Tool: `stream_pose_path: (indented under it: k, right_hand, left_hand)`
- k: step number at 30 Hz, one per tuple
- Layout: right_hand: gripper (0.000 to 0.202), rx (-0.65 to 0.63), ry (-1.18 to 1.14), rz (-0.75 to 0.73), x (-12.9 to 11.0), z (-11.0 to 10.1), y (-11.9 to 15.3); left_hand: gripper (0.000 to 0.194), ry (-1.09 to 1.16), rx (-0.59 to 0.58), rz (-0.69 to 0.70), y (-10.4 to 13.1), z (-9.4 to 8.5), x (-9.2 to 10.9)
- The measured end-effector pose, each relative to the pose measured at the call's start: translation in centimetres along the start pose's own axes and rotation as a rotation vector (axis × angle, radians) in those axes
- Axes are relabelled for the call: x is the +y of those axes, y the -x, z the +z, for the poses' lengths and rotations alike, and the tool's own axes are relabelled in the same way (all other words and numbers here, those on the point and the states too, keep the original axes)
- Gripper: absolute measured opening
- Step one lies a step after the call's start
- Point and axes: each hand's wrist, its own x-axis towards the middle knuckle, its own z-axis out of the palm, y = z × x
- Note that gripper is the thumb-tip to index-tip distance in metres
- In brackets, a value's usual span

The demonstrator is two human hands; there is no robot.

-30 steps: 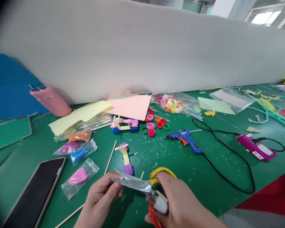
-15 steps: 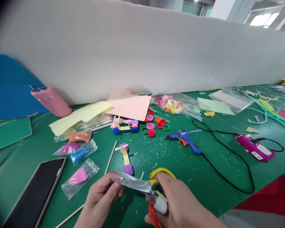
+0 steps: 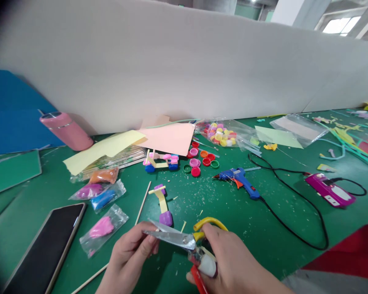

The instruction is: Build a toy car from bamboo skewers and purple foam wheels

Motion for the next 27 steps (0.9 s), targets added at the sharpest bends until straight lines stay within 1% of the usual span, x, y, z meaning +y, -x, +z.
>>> stream_pose_path:
  k: [3, 6, 9, 11, 16, 18, 22, 27]
  right_hand:
    - [0.031, -0.019, 0.011, -0.003, 0.0, 0.2, 0.0]
    - [0.031, 0.023, 0.032, -0.006, 0.1, 0.2, -0.1]
    - [0.029, 0.033, 0.007, -0.006, 0.1, 0.1, -0.1]
    - [0.028, 0.031, -0.011, -0.007, 0.1, 0.0, -0.2]
    - [0.031, 0.072, 0.008, 0.005, 0.5, 0.1, -0.2]
    - [0.033, 0.066, 0.022, 0.006, 0.6, 0.2, -0.1]
    - [0.033, 0.051, 0.025, 0.022, 0.6, 0.4, 0.0]
    - [0.032, 0.049, -0.017, 0.015, 0.4, 0.3, -0.1]
  left_hand:
    - [0.020, -0.062, -0.003, 0.041, 0.1, 0.2, 0.2]
    - [0.023, -0.078, -0.007, 0.026, 0.3, 0.4, 0.2]
    - [0.025, -0.005, 0.031, -0.030, 0.3, 0.5, -0.2]
    - [0.023, 0.074, 0.058, -0.068, 0.2, 0.6, -0.7]
    - [0.016, 0.243, 0.059, -0.135, 0.3, 0.7, -1.6]
    - [0.017, 0.275, 0.050, -0.146, 0.4, 0.8, -1.6]
    - [0.019, 0.317, 0.068, -0.170, 0.5, 0.9, -1.1]
    - [0.020, 0.268, 0.082, -0.135, 0.2, 1.0, -0.6]
